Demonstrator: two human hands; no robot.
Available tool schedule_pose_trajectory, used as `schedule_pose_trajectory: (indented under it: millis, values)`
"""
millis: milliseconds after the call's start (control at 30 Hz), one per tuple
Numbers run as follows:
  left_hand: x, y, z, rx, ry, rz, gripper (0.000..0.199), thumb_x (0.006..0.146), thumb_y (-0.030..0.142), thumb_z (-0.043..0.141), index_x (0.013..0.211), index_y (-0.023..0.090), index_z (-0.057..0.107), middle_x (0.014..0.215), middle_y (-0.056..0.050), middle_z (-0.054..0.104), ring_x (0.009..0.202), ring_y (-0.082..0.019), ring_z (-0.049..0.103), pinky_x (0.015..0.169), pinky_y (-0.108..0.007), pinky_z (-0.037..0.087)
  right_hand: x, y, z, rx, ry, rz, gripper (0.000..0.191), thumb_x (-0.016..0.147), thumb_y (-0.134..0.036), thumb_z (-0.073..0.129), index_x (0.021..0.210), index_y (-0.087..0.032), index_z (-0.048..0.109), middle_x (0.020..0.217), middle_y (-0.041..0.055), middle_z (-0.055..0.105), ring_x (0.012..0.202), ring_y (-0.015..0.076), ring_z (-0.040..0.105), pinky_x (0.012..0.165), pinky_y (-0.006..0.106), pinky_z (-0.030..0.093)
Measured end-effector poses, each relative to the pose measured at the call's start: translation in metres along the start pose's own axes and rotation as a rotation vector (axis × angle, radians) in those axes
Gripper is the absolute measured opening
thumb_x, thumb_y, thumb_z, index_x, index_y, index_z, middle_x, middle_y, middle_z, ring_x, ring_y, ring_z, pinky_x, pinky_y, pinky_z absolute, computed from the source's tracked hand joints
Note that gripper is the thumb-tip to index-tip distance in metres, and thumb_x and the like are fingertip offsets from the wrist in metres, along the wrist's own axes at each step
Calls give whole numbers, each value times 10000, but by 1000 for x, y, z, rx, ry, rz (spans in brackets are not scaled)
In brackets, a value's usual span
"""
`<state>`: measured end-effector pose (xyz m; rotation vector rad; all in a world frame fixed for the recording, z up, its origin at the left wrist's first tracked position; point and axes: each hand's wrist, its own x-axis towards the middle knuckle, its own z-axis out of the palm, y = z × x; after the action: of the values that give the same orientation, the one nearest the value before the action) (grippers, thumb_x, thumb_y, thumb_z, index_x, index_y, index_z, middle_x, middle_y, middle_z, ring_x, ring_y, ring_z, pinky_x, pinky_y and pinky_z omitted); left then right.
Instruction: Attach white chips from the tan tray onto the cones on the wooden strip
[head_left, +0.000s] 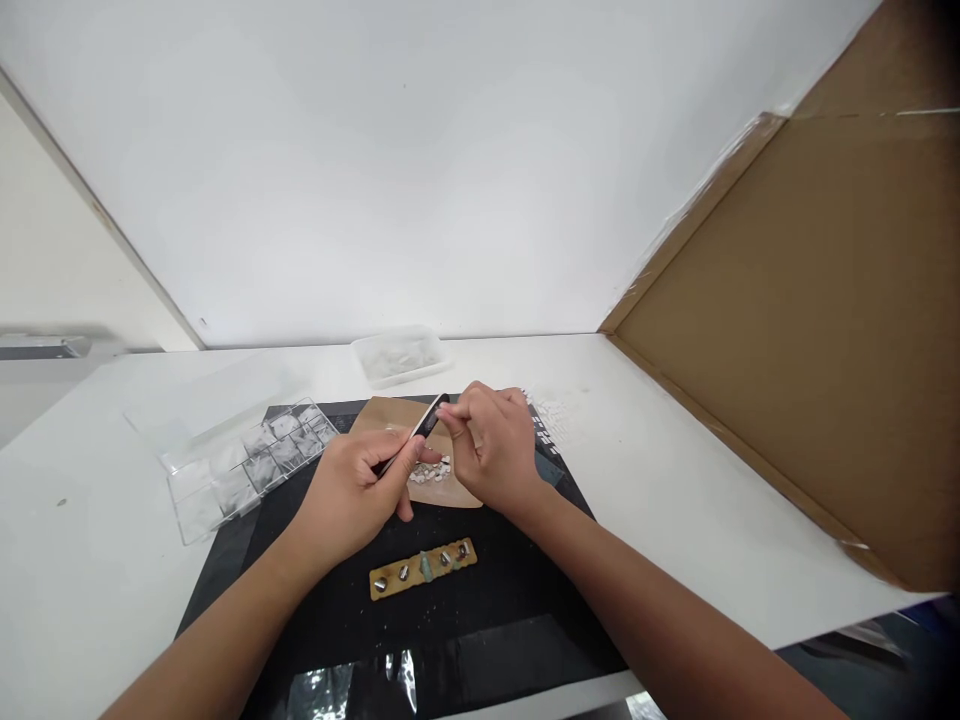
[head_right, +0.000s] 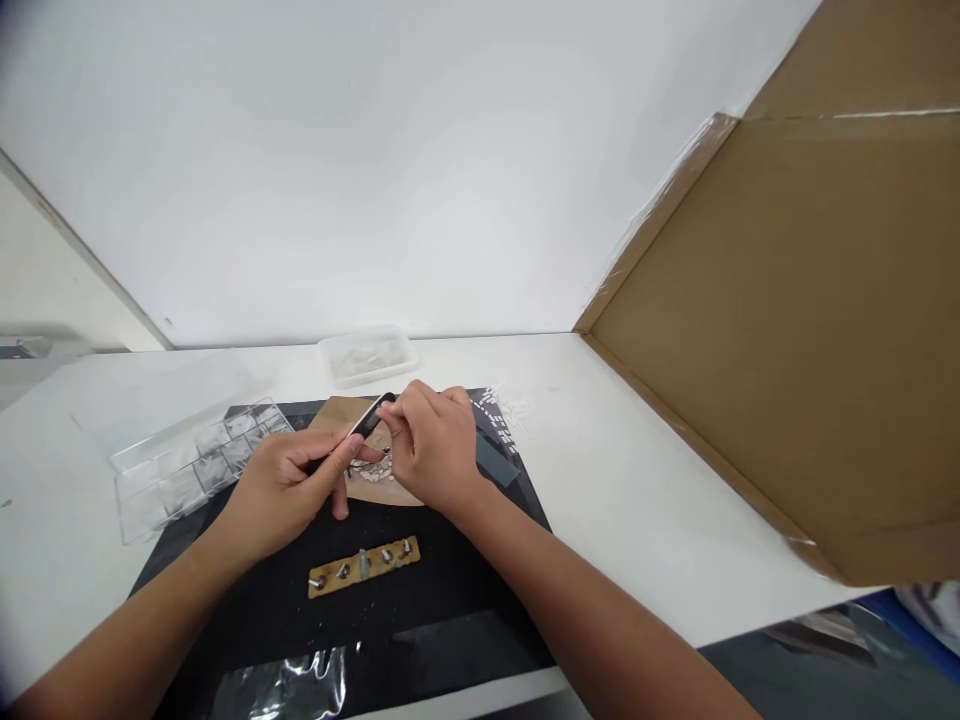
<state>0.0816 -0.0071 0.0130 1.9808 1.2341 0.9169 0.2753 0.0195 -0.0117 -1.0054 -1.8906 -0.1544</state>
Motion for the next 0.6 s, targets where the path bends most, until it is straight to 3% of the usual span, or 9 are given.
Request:
schedule_pose_trajectory:
  millis: [133,233,300,467,600]
  values:
    - [0,-3,-1,15,23,82,350,1053,382,528,1012,214,832,458,61,620,447,-96,581,612,-216,477,-1,-2,2,24,-44,-36,245,1037,-207,541,802,-217,472,724,-29,610,631,133,528,724,362,288]
    - [0,-4,-1,8,39,71,360,1052,380,524,997,201,831,447,59,595,408,-92,551,529,-207,442,-1,-3,2,-15,-2,3,254,1043,-223,534,799,-220,464,706,-29,590,614,137,502,722,365,288]
    - [1,-4,-1,9,33,69,365,1050,378,523,979,195,831,442,58,582,391,-89,536,499,-205,428,0,-4,2,23,-52,-17,251,1041,-209,526,799,-219,459,726,-24,611,622,135,513,720,363,290]
    - [1,-3,1,-15,61,78,369,1050,375,526,952,192,832,445,53,565,407,-93,543,526,-209,449,4,-6,3,0,-2,59,250,1042,-228,528,800,-223,464,710,-29,585,633,141,522,723,362,291]
    - [1,0,3,3,84,104,366,1042,356,536,903,198,834,448,48,569,416,-94,544,519,-213,432,6,-8,2,62,-56,45,257,1045,-234,528,800,-221,449,721,-32,590,632,135,529,729,358,299]
